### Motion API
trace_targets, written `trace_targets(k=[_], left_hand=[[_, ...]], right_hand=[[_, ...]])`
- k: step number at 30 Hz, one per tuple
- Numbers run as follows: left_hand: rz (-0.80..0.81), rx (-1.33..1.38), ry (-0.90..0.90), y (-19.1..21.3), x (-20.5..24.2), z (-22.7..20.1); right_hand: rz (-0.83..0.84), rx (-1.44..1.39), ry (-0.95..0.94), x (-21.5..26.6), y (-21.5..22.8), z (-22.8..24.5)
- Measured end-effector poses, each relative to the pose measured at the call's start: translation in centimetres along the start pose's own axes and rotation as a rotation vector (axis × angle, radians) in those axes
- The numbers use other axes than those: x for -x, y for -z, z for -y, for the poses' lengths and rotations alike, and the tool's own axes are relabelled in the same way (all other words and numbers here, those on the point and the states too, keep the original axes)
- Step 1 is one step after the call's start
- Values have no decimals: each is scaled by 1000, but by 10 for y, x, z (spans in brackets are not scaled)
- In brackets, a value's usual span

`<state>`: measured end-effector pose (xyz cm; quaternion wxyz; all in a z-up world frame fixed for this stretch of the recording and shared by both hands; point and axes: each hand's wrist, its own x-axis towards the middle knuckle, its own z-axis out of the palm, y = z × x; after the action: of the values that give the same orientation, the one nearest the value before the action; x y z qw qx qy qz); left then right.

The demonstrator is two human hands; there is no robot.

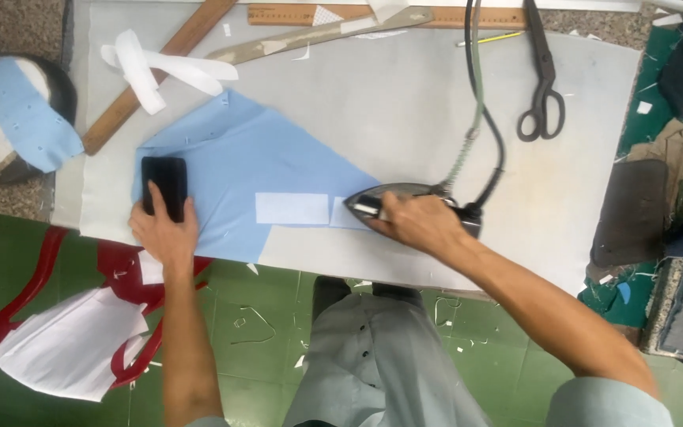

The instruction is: The person irons a light blue fabric piece on a white worktable using a steam iron and a black pressing block, then uses scissors to trim the fabric along white paper templates. The person repeatedly irons different sections and cuts the fabric into smaller rectangular pieces.

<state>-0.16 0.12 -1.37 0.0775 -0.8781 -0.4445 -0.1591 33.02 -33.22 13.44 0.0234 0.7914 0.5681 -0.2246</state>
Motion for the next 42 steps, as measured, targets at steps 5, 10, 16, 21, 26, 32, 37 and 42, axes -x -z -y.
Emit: trace_targets(k=[5,10,16,21,26,32,37,42], left_hand=[[100,253,-231,51,-6,-53],[429,698,-694,31,53,-192],[467,421,-976,-24,9,-359],[451,438,-874,-47,-75,-458],[260,656,-728,-1,-86,-419],[20,670,-457,12,-54,-211],[99,475,-229,11,-12,-62],[163,438,-273,3,-10,-1]], right_hand=[[115,-43,-318,52,-9,-74],[25,-87,-559,97,-20,-115],[13,-200,-693,125,-28,-122],[12,-223,-692,109,-33,-117],[-37,-226,-647,59,-24,-123],[-227,-145,-632,13,-38,-145],[-226,-8,-585,63,-36,-107],[-754,585,-404,79,-62,-54]])
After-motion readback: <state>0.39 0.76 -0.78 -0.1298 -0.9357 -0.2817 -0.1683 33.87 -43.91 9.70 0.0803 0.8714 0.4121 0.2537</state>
